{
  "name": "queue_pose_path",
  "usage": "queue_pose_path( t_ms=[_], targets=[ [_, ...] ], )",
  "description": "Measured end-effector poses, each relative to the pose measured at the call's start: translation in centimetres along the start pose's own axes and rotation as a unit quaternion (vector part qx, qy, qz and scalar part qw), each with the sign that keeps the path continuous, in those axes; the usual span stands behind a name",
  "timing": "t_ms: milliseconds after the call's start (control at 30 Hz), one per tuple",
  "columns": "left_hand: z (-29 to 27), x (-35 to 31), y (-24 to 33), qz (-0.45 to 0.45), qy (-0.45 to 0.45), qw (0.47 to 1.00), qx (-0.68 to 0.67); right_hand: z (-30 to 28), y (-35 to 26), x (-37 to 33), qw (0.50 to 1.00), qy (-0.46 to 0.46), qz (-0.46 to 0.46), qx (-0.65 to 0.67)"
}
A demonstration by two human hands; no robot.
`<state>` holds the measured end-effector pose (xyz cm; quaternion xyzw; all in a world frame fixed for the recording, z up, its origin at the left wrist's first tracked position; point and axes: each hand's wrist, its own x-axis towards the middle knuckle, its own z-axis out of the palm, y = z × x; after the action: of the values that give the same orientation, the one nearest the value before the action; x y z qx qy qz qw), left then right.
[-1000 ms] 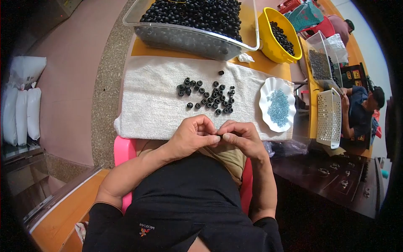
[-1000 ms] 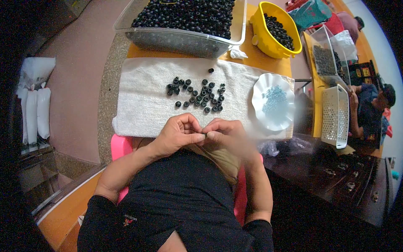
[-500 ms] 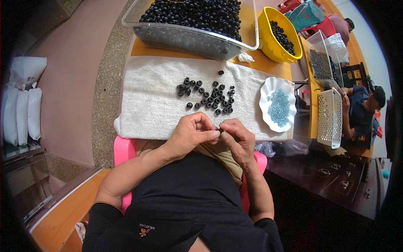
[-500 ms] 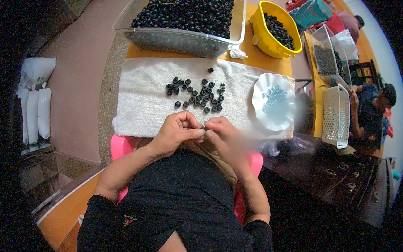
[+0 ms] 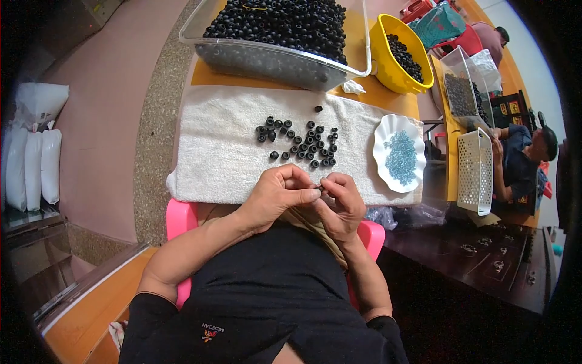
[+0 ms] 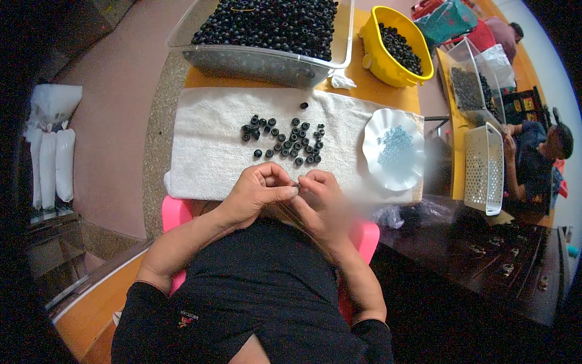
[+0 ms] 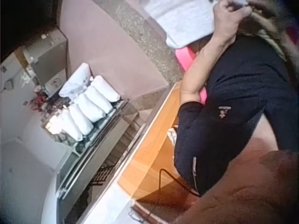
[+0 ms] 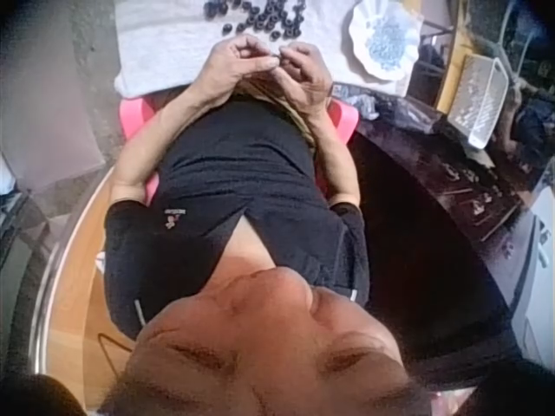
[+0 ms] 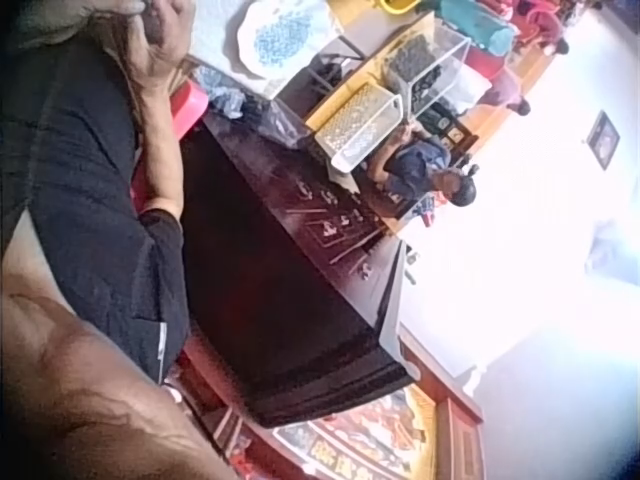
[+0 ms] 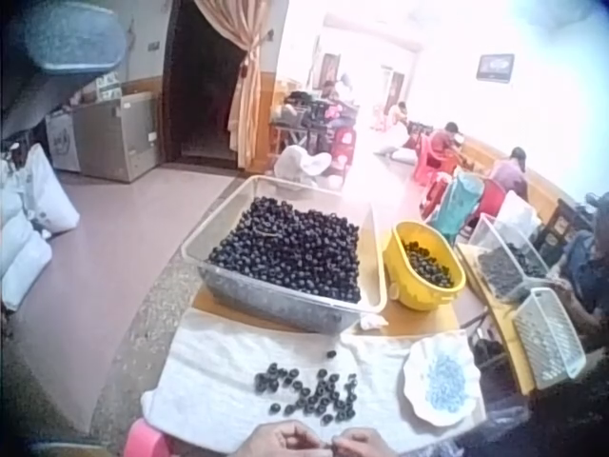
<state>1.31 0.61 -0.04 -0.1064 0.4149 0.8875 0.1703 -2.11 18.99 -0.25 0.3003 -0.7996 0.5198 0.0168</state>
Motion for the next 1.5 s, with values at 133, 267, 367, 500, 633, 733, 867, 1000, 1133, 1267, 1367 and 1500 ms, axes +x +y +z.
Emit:
queue_pose_path(
  t_ms=[133,267,367,500,633,733,867,1000,1133,1267,1367,1500],
  targets=[
    [0.1,0.0,0.1,-0.015,0.007,0.999,-0.029,0.2,-0.1,0.1,1.0,0.019,0.009,0.002],
    [-0.1,0.1,-0.2,-0.027,-0.019,0.999,-0.024,0.3,0.2,0.3,0.998,0.043,-0.016,0.037],
    [0.1,0.1,0.0,-0.012,-0.001,1.0,-0.018,0.3,0.1,0.4,0.999,0.04,0.0,0.036],
    [0.2,0.0,-0.1,0.009,0.009,1.0,-0.023,0.0,-0.2,0.7,0.999,0.03,-0.028,-0.019],
    [0.6,0.0,-0.1,0.042,0.024,0.999,-0.012,0.3,-0.6,0.6,0.999,0.032,-0.014,-0.018],
    [0.6,0.1,-0.2,0.071,0.03,0.997,0.007,0.8,-0.7,0.2,0.999,0.039,0.002,-0.014],
    [0.3,0.2,-0.4,0.078,0.035,0.996,0.007,1.4,-0.8,0.0,0.999,0.048,0.021,0.011],
    [0.2,0.2,-0.3,0.07,0.037,0.997,0.005,1.3,-0.8,0.6,0.999,0.054,0.003,0.004],
    [0.4,0.2,-0.1,0.066,0.055,0.996,-0.007,0.9,-0.5,1.3,0.997,0.038,-0.046,-0.05],
    [0.3,0.3,-0.3,0.067,0.045,0.997,-0.008,1.5,0.7,0.7,0.996,0.069,-0.052,0.005],
    [0.4,0.2,-0.1,0.066,0.039,0.997,-0.01,1.0,0.6,0.8,0.997,0.042,-0.071,0.001],
    [0.3,0.2,-0.5,0.072,0.031,0.997,0.008,1.1,1.0,0.6,0.996,0.05,-0.079,0.006]
  ],
)
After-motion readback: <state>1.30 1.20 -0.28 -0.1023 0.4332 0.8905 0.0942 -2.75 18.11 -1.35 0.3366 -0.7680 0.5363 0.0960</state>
